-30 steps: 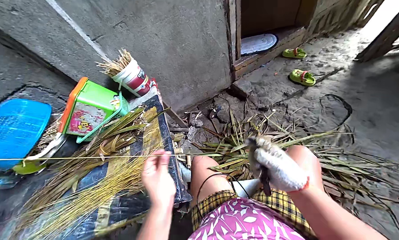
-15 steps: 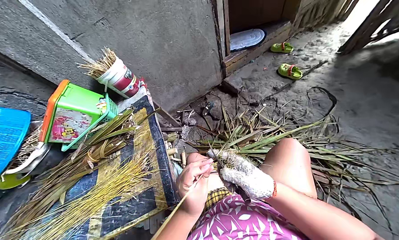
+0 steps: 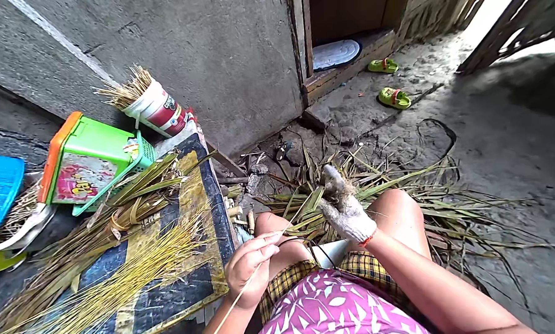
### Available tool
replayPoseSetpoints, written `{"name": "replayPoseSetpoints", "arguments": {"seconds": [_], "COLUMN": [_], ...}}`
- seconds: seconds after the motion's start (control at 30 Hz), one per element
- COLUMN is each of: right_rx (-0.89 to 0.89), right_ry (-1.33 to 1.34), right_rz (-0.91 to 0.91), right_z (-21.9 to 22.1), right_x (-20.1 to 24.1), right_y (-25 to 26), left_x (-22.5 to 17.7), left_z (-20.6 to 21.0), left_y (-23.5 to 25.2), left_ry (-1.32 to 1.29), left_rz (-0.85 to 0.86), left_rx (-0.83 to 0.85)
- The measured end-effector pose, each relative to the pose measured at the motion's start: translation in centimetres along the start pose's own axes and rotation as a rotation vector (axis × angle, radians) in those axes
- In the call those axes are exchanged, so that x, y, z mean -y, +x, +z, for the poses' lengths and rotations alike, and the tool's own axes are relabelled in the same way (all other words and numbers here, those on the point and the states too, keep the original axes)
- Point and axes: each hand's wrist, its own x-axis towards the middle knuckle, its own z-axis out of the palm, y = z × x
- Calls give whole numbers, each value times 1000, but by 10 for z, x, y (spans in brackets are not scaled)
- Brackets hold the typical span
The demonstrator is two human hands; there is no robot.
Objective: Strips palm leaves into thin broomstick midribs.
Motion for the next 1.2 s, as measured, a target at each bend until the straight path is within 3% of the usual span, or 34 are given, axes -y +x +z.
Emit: {"name": "replayPoseSetpoints", "arguments": {"seconds": [0.1, 0.3, 0.4, 0.53, 0.6, 0.7, 0.83, 1.0, 1.2], "right_rx": [25, -88, -113, -180, -271, -162, 52, 396, 567], "right_ry": [-250, -178, 118, 645, 833, 1033, 1426, 1150, 603], "right_rz": [-218, -252, -39, 457, 621, 576, 400, 144, 222], "right_z": [-3, 8, 15, 10, -7, -23, -23, -12, 6], "right_x": [-3, -14, -9, 12, -7, -27, -18, 15, 52], "right_y": [5, 3, 7, 27, 43, 43, 20, -18, -31], "left_x": [-3, -4, -2, -10, -23, -18, 0, 17, 19], "left_z": [-1, 0, 5, 2, -9, -14, -8, 0, 12], "left_y": [2, -1, -3, -1, 3, 8, 5, 4, 1], "left_ry": [16, 59, 84, 90, 84, 140, 233, 252, 216], "left_rz": [4, 101, 152, 188, 198, 220, 278, 315, 308], "left_rx": [-15, 95, 134, 119, 116, 86, 129, 164, 211]}}
